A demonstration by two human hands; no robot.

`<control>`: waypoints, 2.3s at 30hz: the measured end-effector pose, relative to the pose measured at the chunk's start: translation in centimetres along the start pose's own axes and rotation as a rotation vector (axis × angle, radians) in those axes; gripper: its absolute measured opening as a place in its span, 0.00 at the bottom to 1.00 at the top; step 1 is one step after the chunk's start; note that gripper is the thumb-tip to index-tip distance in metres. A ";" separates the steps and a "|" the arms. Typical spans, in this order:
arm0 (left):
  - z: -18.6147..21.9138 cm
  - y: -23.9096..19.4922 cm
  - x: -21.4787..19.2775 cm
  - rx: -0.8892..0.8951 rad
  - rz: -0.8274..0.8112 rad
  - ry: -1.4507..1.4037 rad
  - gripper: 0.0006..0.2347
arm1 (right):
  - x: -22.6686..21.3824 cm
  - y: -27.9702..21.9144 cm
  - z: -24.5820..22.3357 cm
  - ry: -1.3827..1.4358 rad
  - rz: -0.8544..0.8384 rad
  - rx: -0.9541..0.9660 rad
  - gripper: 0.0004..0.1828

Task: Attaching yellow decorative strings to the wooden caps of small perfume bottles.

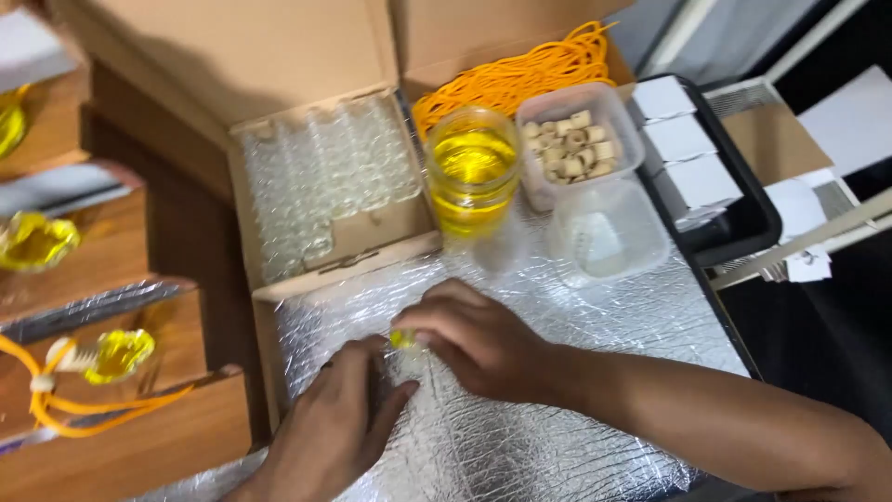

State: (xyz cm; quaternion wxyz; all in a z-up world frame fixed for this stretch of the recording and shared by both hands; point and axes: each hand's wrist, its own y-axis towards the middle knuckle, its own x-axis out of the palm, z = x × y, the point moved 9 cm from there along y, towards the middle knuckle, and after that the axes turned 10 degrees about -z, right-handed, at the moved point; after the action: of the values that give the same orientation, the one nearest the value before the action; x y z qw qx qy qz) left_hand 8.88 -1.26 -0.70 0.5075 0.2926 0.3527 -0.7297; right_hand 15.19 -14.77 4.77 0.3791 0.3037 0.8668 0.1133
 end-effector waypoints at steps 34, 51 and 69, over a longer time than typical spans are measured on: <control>0.8 1.4 0.0 0.198 0.228 0.710 0.47 | 1.9 0.8 4.2 -0.204 -0.143 0.213 0.20; 1.5 1.0 -1.0 0.241 0.219 0.582 0.41 | 2.0 1.2 3.2 -0.260 -0.157 0.159 0.17; 1.5 0.8 -1.0 0.257 0.215 0.547 0.38 | 2.3 0.9 4.4 -0.230 -0.202 0.313 0.16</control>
State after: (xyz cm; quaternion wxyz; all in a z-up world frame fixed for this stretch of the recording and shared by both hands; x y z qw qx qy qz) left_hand 9.87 -2.18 0.75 0.4269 0.5754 0.3480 -0.6046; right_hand 17.59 -12.85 0.78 0.4330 0.2812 0.8509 -0.0966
